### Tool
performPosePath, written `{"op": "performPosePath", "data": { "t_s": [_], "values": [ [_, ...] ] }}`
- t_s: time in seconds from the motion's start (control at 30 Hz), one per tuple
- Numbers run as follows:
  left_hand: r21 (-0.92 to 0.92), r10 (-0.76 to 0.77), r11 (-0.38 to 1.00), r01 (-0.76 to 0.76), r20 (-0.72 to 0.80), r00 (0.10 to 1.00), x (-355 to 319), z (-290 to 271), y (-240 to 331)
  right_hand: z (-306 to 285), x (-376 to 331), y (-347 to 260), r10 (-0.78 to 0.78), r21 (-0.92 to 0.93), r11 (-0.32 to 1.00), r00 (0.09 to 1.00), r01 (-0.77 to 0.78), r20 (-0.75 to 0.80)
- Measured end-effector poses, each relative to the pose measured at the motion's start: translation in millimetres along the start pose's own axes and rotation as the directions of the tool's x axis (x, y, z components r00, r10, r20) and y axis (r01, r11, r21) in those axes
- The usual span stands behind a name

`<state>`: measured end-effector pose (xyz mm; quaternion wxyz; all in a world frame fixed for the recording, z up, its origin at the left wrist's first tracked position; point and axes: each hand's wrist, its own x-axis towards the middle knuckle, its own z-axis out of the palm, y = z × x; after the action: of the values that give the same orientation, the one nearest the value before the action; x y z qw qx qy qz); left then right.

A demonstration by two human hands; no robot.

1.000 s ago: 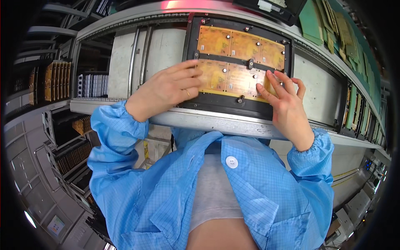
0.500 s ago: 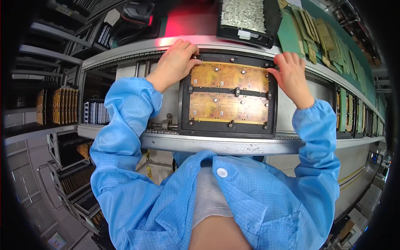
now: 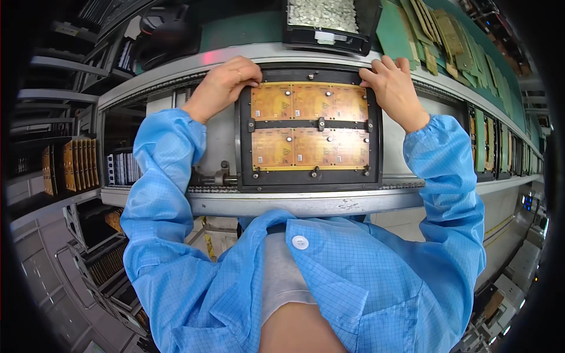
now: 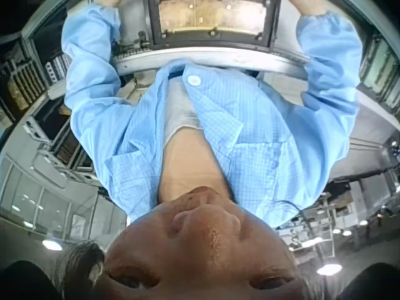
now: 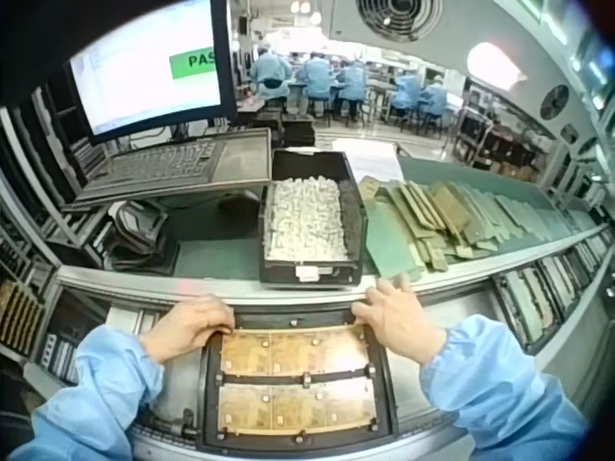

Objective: Assembling and inspecting electronic components on circuit boards at a manual assembly station.

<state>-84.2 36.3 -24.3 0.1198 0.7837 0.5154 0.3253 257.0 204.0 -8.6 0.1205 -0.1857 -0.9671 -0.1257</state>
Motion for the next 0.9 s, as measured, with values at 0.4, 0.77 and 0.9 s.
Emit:
{"op": "performPosePath", "data": {
  "t_s": [0.4,0.77,0.9],
  "values": [
    [0.094,-0.028,0.995,0.022,0.064,0.998,-1,-3,7,-11,32,-27,0.334,-0.154,0.942,0.862,-0.298,0.382],
    [0.459,-0.183,0.881,0.117,0.101,0.978,18,32,83,3,48,-48,-0.001,0.07,0.998,1.0,0.0,0.02],
    [0.509,-0.257,0.844,0.172,0.102,0.961,16,38,94,11,67,-46,-0.118,0.15,0.983,0.989,0.103,0.095]
  ]
}}
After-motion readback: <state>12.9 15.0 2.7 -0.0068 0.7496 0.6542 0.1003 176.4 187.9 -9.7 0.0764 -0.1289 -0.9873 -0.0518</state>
